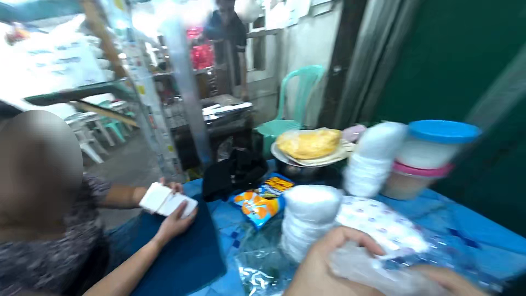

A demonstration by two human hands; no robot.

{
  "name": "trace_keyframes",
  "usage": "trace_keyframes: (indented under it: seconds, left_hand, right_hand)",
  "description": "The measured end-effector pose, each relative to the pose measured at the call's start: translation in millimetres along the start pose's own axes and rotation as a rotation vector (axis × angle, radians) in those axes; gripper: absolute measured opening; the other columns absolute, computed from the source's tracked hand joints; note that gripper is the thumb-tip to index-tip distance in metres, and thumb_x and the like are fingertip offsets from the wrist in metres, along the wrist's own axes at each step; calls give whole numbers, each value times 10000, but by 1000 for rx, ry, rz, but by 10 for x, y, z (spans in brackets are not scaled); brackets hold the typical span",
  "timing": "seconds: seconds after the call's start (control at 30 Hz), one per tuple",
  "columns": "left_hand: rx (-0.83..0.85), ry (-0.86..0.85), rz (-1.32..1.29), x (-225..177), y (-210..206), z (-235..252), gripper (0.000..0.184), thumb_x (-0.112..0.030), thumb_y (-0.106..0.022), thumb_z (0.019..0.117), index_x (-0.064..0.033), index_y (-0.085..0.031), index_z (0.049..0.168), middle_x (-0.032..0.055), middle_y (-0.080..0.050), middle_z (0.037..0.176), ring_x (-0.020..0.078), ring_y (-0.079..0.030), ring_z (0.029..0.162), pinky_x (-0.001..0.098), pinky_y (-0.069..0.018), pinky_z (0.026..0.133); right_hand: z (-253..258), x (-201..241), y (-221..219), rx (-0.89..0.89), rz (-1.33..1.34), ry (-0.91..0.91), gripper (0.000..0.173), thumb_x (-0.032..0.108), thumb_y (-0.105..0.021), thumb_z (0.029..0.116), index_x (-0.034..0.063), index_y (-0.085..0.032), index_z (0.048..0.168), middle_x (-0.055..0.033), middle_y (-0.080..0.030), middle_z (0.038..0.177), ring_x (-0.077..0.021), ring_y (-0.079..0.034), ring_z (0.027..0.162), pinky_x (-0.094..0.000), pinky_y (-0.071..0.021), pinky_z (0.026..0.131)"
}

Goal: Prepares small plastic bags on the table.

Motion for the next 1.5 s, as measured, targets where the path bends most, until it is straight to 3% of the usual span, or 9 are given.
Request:
trace_keyframes:
  seconds: [0.13,0.27,0.47,0.53,0.7,0.8,0.97,1.27,1.5]
  left_hand:
    - [1,-10,39,-21,-3,-33,218,61,-715,855,36,-642,1059,33,-664,952,58,-627,882,240,-539,821]
    - [-62,14,-166,-33,40,-48,99,-75,-722,905,-57,-624,902,20,-652,974,69,-623,929,238,-532,819]
    - [7,115,-175,13,-5,-92,203,-111,-710,914,-46,-635,1092,-6,-705,978,66,-669,923,280,-565,865]
    - [98,132,-169,23,-4,-137,240,-181,-723,933,-73,-695,1146,-19,-741,1034,62,-690,971,293,-572,911]
    - [272,58,-285,-335,271,-89,327,-442,-570,1020,-166,-736,963,-89,-687,822,-57,-586,655,112,-458,562]
    - [-94,184,-185,-454,655,119,214,-356,-657,983,-176,-773,972,-66,-682,722,-61,-542,505,97,-452,455]
    - [-554,361,-94,-41,1189,278,215,-227,-498,1071,-134,-689,1104,-4,-571,648,3,-417,410,143,-376,371]
    - [-570,435,-477,730,1282,-67,438,-219,-325,1109,-94,-593,786,-31,-473,501,16,-417,387,153,-381,395]
    - [-722,303,-29,400,1416,-145,268,-199,-482,1083,-41,-597,899,-12,-424,492,40,-373,371,190,-360,377]
  right_hand:
    - [3,-75,-75,-51,56,-108,151,219,-560,1055,105,-641,1112,60,-690,931,26,-652,813,-191,-584,748]
    - [-10,-105,-108,-54,114,-104,240,258,-565,1056,59,-666,966,-4,-654,874,-31,-640,808,-213,-565,734]
    - [-25,-203,-201,-97,693,-159,255,313,-492,1075,178,-708,1081,38,-689,1078,-63,-642,1025,-252,-537,906]
    - [-63,-246,-282,-53,1019,-269,231,312,-503,1060,199,-703,1039,49,-721,960,-40,-681,885,-233,-569,814]
    - [232,-326,-290,312,928,-192,237,349,-551,1048,188,-722,1018,71,-701,796,-3,-656,694,-177,-557,659]
    - [740,-474,-341,250,730,-357,162,326,-670,973,205,-774,946,63,-710,774,-9,-654,671,-190,-565,652]
    - [1135,-956,-681,218,523,-736,156,185,-598,1029,74,-706,1046,-40,-690,838,-84,-636,667,-249,-548,594]
    - [765,-1244,-848,355,456,-930,164,153,-473,1070,76,-606,1013,-9,-582,657,-26,-457,448,-166,-376,417]
    - [698,-1267,-735,99,425,-878,106,85,-590,1021,51,-671,1080,-80,-646,816,-122,-564,574,-250,-479,504]
Point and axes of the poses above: each hand's wrist, its own z-axis towards the middle knuckle, its own y-axis out of the back of the hand, x = y × z, the point moved 8 cm from there along z, towards the middle knuckle
